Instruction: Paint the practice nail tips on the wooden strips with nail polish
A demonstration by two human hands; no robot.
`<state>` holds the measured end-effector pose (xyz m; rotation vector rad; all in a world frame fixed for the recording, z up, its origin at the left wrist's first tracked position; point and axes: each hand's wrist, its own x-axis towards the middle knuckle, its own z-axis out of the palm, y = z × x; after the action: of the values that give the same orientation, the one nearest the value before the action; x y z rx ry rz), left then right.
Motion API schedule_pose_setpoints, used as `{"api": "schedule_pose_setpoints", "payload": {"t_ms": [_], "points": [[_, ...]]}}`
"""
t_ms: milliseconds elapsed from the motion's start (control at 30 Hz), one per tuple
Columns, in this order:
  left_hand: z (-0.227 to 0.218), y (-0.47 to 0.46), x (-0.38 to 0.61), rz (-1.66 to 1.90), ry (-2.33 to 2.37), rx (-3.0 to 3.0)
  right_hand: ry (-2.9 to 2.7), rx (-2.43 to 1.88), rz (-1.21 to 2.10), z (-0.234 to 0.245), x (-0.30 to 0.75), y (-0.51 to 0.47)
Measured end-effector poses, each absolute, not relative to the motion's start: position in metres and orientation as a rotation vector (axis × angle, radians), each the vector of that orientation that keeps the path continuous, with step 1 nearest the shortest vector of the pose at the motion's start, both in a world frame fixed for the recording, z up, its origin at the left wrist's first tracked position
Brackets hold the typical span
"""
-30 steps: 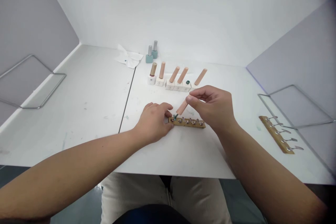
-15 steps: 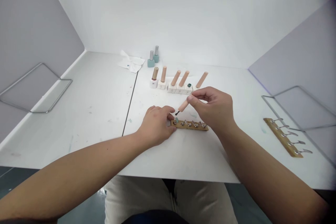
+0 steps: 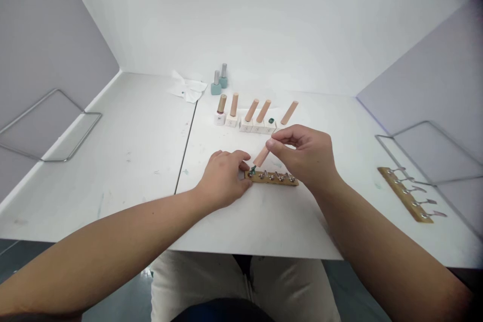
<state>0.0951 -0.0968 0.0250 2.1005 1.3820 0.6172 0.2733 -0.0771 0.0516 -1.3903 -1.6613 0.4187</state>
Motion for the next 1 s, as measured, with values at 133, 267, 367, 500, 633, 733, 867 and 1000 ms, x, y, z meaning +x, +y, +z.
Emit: {"api": "schedule_pose_setpoints", "payload": {"t_ms": [133, 267, 367, 500, 633, 733, 867, 1000], "points": [[0.0246, -0.0965, 0.0957, 0.613, 1.376, 2.091, -1.641, -1.413, 0.387, 0.0499, 0.2737, -0.0759], [0.0235, -0.0962, 0.0962, 0.623, 1.371, 2.083, -1.606, -1.424, 0.356, 0.0494, 0.2729, -0.0754], [0.0237, -0.0964, 0.0962, 0.619, 1.381, 2.078, -1.56, -1.431, 0.328, 0.0498, 0.2725, -0.0748], [0.025, -0.0974, 0.0961, 0.611, 1.394, 2.078, -1.476, -1.396, 0.332, 0.0515, 0.2738, -0.0751], [0.0249, -0.0977, 0.0959, 0.609, 1.397, 2.09, -1.483, -1.345, 0.439, 0.0532, 0.2758, -0.0764], [0.0243, -0.0971, 0.0959, 0.611, 1.397, 2.096, -1.55, -1.333, 0.48, 0.0527, 0.2761, -0.0769], [0.0246, -0.0966, 0.096, 0.605, 1.399, 2.092, -1.621, -1.344, 0.453, 0.0506, 0.2753, -0.0767], [0.0265, -0.0974, 0.0963, 0.597, 1.406, 2.083, -1.635, -1.384, 0.388, 0.05, 0.2741, -0.076]]}}
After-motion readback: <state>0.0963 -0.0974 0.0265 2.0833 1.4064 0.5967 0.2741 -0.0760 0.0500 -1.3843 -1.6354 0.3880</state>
